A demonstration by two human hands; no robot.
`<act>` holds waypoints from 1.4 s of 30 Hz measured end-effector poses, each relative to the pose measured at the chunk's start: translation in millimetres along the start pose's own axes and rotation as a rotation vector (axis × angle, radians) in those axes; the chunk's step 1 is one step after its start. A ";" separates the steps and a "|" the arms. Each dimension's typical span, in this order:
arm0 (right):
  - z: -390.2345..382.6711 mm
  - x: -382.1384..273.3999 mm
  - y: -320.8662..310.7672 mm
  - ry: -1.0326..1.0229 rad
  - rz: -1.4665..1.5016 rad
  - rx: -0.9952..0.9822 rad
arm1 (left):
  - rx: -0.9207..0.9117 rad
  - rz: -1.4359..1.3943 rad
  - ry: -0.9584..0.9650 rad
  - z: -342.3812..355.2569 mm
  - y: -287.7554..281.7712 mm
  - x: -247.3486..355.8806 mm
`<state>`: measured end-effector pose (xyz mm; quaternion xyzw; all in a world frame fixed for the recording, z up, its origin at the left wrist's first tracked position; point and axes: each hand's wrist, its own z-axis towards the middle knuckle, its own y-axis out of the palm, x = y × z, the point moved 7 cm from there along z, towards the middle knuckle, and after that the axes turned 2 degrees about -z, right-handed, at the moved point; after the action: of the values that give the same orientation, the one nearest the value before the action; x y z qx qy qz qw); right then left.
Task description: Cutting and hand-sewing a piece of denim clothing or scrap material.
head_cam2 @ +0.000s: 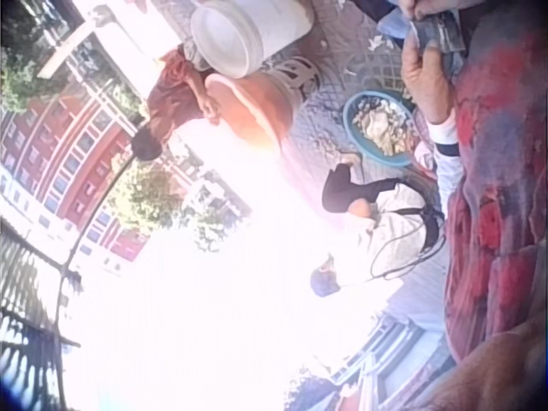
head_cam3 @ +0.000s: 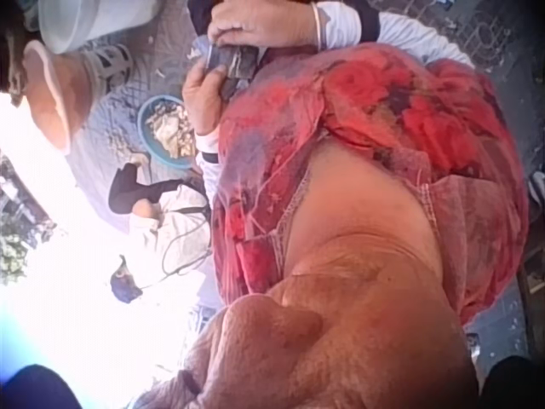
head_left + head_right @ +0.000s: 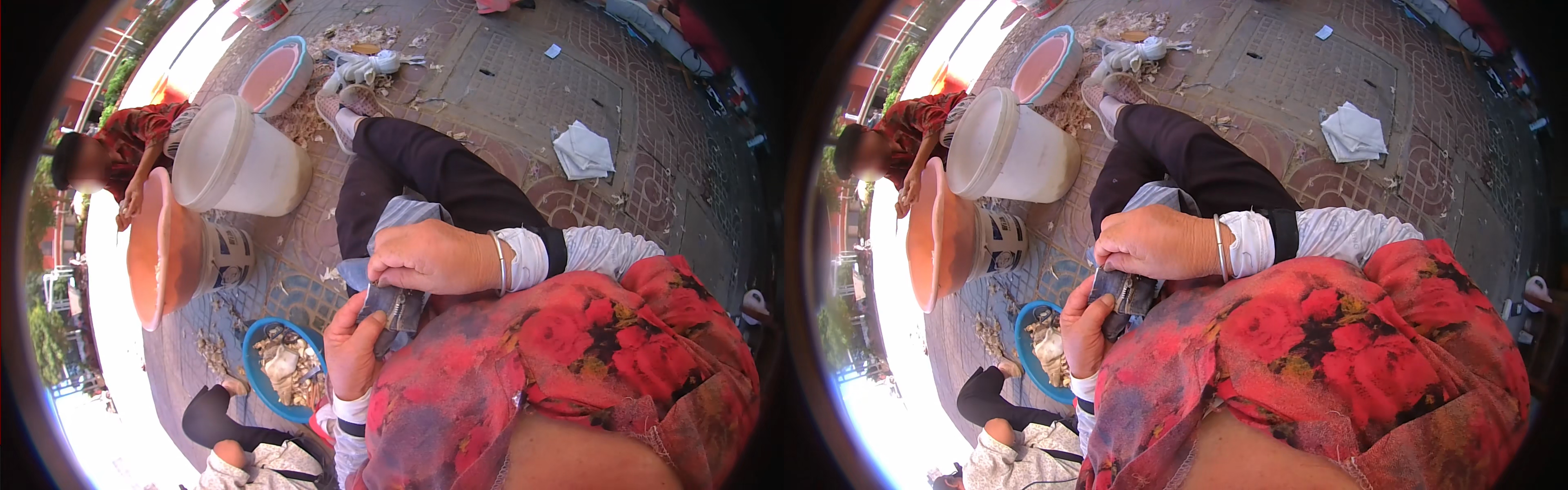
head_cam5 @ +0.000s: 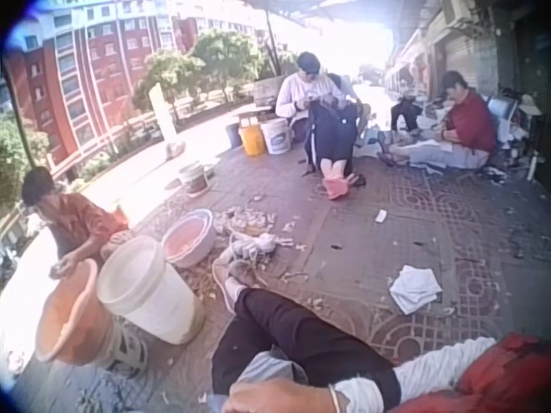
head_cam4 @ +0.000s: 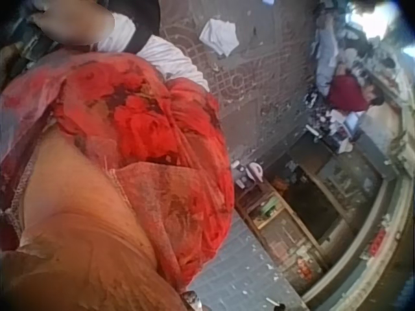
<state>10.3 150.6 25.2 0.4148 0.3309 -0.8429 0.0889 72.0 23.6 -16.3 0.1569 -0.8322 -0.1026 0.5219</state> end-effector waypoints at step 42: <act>-0.7 -28.3 -2.8 -0.157 -0.468 0.067 | -0.188 0.082 0.043 -11.9 15.4 3.1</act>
<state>27.6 149.6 47.7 0.2629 0.3821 -0.8806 -0.0973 79.0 36.7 -3.4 0.0752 -0.8133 -0.1552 0.5557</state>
